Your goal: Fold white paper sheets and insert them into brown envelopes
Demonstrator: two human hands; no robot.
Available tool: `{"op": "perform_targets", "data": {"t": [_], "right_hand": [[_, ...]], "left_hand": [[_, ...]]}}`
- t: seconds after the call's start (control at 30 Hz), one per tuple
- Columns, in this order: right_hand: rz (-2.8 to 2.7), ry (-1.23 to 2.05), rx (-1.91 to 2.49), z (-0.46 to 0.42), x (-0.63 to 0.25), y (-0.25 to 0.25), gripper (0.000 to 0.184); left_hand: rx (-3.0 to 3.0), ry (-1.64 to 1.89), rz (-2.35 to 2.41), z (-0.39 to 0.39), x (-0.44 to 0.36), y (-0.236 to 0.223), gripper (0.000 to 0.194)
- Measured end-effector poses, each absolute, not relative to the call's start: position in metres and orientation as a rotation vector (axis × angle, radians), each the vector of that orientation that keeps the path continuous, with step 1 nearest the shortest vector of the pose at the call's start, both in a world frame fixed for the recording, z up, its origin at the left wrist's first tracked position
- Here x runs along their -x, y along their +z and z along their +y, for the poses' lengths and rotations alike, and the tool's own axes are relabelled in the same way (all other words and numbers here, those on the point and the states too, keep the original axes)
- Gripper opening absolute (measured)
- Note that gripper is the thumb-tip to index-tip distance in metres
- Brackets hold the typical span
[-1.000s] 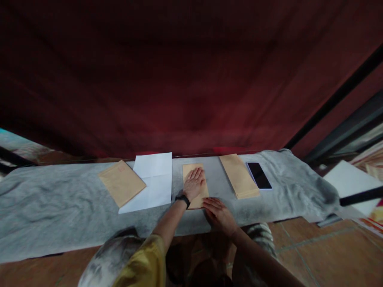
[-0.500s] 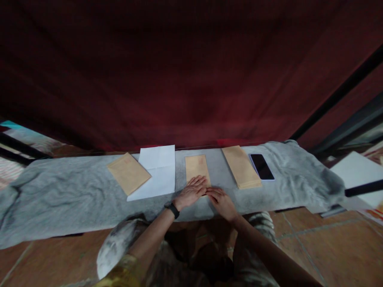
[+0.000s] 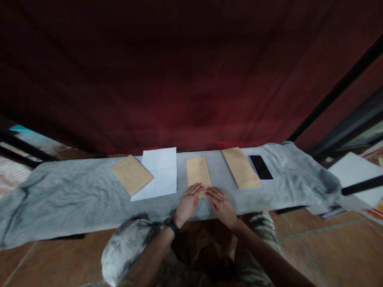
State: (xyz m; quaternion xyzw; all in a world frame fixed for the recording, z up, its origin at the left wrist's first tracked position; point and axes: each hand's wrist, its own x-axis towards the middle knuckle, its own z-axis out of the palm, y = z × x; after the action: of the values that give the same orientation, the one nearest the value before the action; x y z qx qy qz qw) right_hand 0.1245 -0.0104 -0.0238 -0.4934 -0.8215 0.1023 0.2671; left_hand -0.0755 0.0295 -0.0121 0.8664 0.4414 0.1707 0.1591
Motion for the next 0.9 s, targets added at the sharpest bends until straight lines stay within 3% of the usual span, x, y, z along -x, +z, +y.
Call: {"op": "perform_targets", "data": {"t": [0.37, 0.67, 0.9], "right_hand": [[-2.271, 0.145, 1.404, -0.034, -0.109, -0.027, 0.047], [-2.286, 0.153, 1.42, -0.031, -0.105, -0.021, 0.044], [-2.26, 0.077, 1.466, -0.031, -0.102, -0.027, 0.039]], "left_hand": [[-2.563, 0.436, 1.319, 0.037, 0.069, -0.002, 0.04], [-2.572, 0.275, 1.472, 0.097, 0.033, -0.009, 0.05], [-2.554, 0.279, 1.527, 0.062, 0.048, -0.017, 0.052]]}}
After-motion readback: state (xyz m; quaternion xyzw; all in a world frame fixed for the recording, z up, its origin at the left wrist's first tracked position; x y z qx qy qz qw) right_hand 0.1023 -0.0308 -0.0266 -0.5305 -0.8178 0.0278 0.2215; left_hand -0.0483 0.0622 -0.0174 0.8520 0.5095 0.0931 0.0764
